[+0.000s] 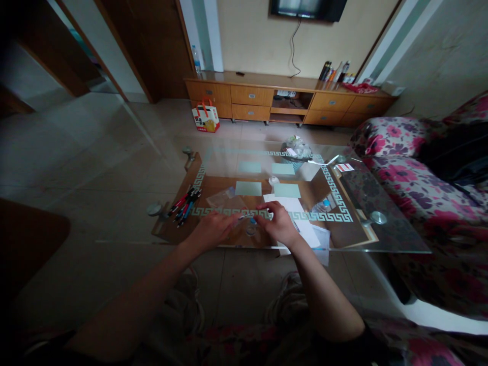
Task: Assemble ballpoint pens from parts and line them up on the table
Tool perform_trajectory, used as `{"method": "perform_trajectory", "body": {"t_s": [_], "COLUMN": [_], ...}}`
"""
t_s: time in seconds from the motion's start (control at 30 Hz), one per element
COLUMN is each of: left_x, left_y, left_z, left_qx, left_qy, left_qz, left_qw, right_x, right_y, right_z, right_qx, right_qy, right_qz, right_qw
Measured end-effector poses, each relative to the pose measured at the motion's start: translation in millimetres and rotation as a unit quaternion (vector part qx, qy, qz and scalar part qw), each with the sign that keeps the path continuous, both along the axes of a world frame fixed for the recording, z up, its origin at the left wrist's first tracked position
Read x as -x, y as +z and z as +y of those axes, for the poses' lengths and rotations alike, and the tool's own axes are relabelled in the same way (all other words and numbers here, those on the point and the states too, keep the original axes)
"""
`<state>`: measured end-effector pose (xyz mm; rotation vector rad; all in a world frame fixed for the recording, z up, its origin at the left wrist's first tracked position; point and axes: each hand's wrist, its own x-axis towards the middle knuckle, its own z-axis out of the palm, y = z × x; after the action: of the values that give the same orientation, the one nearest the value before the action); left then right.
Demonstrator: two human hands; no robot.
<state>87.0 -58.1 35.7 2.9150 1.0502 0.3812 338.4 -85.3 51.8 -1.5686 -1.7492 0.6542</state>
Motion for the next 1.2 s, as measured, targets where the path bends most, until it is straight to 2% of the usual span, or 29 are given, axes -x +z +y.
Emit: {"method": "perform_trajectory", "body": {"t_s": [0.17,0.3,0.47,0.57,0.63,0.7,0.8,0.87,1.0,1.2], "left_x": [-1,0,0,0,0,1,1,1,1,1], "left_y": [-0.4,-2.8,0.9,3.4,3.4,2.4,1.0,1.1,3.4,4.4], "left_z": [-1,0,-1,-1,-1,0,0,0,-1,0], "left_qx": [0.006,0.001,0.004,0.001,-0.007,-0.014,-0.017,-0.014,-0.007,-0.008], "left_qy": [-0.019,-0.023,-0.023,-0.001,0.023,0.034,0.035,0.031,0.028,0.024], "left_qz": [-0.004,-0.008,0.008,0.014,0.016,0.013,0.003,-0.001,0.006,0.016], "left_qw": [1.0,1.0,1.0,1.0,1.0,0.999,0.999,0.999,1.0,1.0], "right_x": [17,18,19,9,-3,-15,-27,-30,-29,-33], "right_y": [-2.5,-7.1,-5.3,-2.5,-2.5,-4.7,-11.5,-16.9,-26.2,-36.0], "right_z": [-3,-2,1,7,11,14,14,13,15,20], "right_qx": [0.025,0.062,0.082,0.094,0.078,0.027,-0.013,-0.005,-0.001,0.016], "right_qy": [-0.013,-0.023,-0.002,-0.011,-0.041,-0.079,-0.107,-0.107,-0.078,-0.07], "right_qz": [0.069,0.09,0.131,0.135,0.095,-0.022,-0.224,-0.303,-0.368,-0.378], "right_qw": [0.997,0.994,0.988,0.986,0.992,0.996,0.969,0.947,0.926,0.923]}}
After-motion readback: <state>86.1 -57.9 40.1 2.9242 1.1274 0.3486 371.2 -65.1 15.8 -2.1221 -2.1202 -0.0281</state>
